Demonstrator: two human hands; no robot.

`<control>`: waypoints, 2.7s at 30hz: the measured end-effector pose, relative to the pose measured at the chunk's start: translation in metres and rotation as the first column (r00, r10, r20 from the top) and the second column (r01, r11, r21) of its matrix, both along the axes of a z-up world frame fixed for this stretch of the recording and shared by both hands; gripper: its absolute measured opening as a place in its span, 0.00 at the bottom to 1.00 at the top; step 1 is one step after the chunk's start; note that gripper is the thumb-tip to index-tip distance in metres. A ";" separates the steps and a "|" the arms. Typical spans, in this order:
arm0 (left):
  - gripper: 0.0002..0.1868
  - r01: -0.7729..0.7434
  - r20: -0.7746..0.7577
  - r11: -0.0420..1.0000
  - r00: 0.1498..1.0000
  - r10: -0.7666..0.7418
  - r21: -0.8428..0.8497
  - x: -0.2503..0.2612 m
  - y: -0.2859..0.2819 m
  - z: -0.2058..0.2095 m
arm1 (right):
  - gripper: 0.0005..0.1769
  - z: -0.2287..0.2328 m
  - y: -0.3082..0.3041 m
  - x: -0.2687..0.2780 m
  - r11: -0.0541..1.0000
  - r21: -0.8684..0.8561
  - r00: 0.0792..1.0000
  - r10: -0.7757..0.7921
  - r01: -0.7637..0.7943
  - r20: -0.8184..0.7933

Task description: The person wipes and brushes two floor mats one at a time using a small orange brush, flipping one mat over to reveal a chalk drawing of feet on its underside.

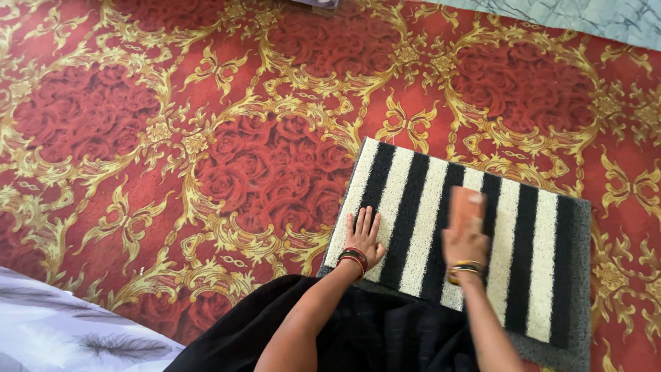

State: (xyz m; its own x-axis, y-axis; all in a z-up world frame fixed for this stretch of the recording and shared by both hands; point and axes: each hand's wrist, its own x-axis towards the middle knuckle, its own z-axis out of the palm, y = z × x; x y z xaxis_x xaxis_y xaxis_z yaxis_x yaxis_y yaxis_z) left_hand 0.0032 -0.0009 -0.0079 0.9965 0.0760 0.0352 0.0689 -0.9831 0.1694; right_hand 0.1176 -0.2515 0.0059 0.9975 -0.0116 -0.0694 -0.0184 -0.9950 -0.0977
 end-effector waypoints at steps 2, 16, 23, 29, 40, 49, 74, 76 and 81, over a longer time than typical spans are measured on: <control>0.46 -0.005 0.015 1.000 1.000 0.005 0.001 -0.001 -0.001 -0.001 | 0.45 0.009 0.041 -0.012 0.972 0.231 0.950 0.104 -0.034 -0.296; 0.47 0.003 0.017 1.000 1.000 -0.004 0.018 -0.002 -0.002 -0.003 | 0.44 -0.036 0.017 0.084 0.995 0.091 0.951 0.001 -0.031 0.308; 0.47 -0.001 0.036 0.999 0.999 0.000 0.037 -0.001 -0.002 0.001 | 0.45 0.005 0.100 0.039 0.976 0.166 0.988 0.150 -0.141 -0.044; 0.46 0.033 -0.157 0.998 0.987 -0.026 0.046 0.000 0.000 0.009 | 0.48 0.014 0.154 0.015 0.699 0.165 0.700 0.610 -0.696 0.371; 0.49 0.015 0.002 1.000 1.000 -0.015 -0.007 -0.001 0.001 0.009 | 0.37 0.016 0.202 0.083 0.944 0.314 0.991 0.122 -0.099 -0.055; 0.49 0.019 -0.026 0.999 0.999 -0.020 -0.036 0.001 0.001 0.010 | 0.44 0.045 0.222 0.087 0.864 0.085 0.868 0.493 -0.497 0.057; 0.48 0.005 -0.026 1.000 1.000 -0.004 0.015 0.004 -0.002 0.008 | 0.54 -0.003 -0.127 -0.008 0.910 0.032 0.906 -0.415 0.414 0.078; 0.47 0.000 -0.053 0.999 0.999 0.002 0.051 0.004 -0.004 0.010 | 0.53 -0.002 -0.118 -0.026 0.900 0.070 0.901 -0.434 0.431 0.024; 0.44 0.029 -0.055 0.994 0.998 -0.024 0.103 -0.003 -0.003 0.000 | 0.52 0.002 -0.105 -0.069 0.905 0.117 0.913 -0.408 0.408 -0.025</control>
State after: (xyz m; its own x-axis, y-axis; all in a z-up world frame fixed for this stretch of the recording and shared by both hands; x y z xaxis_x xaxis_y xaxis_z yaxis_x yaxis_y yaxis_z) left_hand 0.0004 -0.0036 -0.0083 0.9988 0.0483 -0.0123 0.0489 -0.9968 0.0627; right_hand 0.0488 -0.3564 0.0077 0.9073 -0.4095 -0.0953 -0.4205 -0.8819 -0.2133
